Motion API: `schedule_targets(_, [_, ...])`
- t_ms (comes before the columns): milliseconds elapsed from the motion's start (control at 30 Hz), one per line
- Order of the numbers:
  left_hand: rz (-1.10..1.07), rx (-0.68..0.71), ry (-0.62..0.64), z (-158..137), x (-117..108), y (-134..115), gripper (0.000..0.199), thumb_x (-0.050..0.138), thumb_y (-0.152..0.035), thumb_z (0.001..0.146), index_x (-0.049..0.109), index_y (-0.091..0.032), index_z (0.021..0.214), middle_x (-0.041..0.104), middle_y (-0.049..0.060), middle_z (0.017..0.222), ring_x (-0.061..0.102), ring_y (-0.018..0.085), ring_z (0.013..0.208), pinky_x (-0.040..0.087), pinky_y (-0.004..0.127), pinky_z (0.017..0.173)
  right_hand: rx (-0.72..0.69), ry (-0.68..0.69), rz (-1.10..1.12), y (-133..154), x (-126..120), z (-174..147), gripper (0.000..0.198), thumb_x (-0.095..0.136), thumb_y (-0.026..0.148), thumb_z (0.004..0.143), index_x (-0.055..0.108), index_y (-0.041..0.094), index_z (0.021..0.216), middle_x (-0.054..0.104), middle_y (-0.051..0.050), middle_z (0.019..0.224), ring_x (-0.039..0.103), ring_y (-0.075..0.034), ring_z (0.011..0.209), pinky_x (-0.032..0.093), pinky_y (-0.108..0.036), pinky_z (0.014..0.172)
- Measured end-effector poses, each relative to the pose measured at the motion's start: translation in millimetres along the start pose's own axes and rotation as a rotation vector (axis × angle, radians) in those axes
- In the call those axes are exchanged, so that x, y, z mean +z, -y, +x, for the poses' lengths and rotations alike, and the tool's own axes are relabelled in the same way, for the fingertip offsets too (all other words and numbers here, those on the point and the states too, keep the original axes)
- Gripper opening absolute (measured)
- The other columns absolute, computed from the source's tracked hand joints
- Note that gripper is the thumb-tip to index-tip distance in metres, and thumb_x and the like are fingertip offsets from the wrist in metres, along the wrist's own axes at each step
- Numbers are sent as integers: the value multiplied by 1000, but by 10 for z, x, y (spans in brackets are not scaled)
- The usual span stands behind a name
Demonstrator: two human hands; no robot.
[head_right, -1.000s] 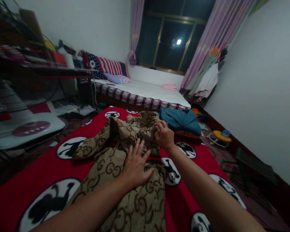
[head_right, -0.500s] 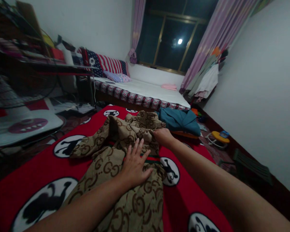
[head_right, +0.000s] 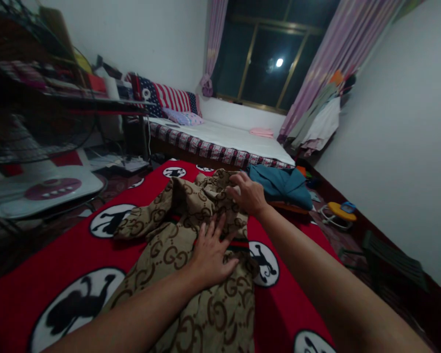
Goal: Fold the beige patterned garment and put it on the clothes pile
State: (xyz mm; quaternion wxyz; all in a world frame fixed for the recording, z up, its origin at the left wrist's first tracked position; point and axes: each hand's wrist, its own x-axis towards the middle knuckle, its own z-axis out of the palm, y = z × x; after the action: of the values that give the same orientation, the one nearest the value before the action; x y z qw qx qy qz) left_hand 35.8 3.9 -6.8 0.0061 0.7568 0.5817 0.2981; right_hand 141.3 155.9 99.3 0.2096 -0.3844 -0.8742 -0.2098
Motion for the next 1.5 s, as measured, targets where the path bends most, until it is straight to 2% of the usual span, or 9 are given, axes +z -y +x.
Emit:
schedule_targets(133, [-14,-10,2,-1,-40,-18,70,61,-57,76,49,-26,137,10,12,159,5,37,145,9,61,113,-291,125,-35,-51,-54,-168,46,49,48,91,55,19,127,55,-10,131,62,-21,92,39,-25,63])
schedule_targets(400, [-16,-7,-21,4,-62,-37,64,64,-52,75,52,-27,133,8,9,160,0,34,146,9,59,115,195,253,269,-339,265,278,27,62,39,83,72,14,86,70,-4,74,61,-17,67,38,-23,57])
schedule_targets(633, [-8,-20,13,6,-27,-13,67,61,-55,78,50,-25,136,15,13,158,8,36,145,9,59,114,285,356,-50,71,592,106,24,50,16,85,74,16,89,69,-15,97,63,-26,90,43,-32,71])
schedule_targets(833, [-35,-23,-27,10,-62,-20,57,63,-48,77,59,-22,127,36,15,149,23,37,141,13,59,114,82,75,129,306,507,15,32,40,23,93,69,19,107,65,-11,114,55,-26,109,39,-38,94])
schedule_targets(933, [-142,-43,-97,35,-107,-9,24,59,-34,83,70,-22,100,66,9,117,53,29,118,32,47,107,26,196,403,338,737,-129,39,35,27,95,64,19,121,64,-7,124,54,-21,117,39,-34,101])
schedule_targets(1067, [-305,-73,-192,60,-147,41,21,51,-27,89,70,-21,82,72,3,80,65,17,79,45,29,79,57,390,498,347,1027,-189,43,35,24,94,56,21,132,46,-4,145,38,-21,136,30,-42,112])
schedule_targets(1267, [-396,-151,-327,95,-165,171,30,50,-30,90,65,-19,67,66,2,62,59,13,59,37,24,60,241,395,458,395,641,-109,49,44,18,86,53,15,134,45,-10,145,39,-23,135,32,-40,111])
schedule_targets(1400, [-453,-157,-407,124,-152,246,36,47,-34,90,58,-19,59,57,0,54,51,11,52,34,24,57,448,191,318,668,322,-536,55,36,25,92,36,16,146,30,-10,154,26,-25,142,27,-51,112])
schedule_targets(1500, [-538,-160,-388,127,-151,248,36,45,-36,89,57,-18,60,57,0,56,51,11,54,36,23,58,383,313,245,934,272,-917,56,32,33,95,28,18,149,23,-9,156,17,-26,144,23,-55,112])
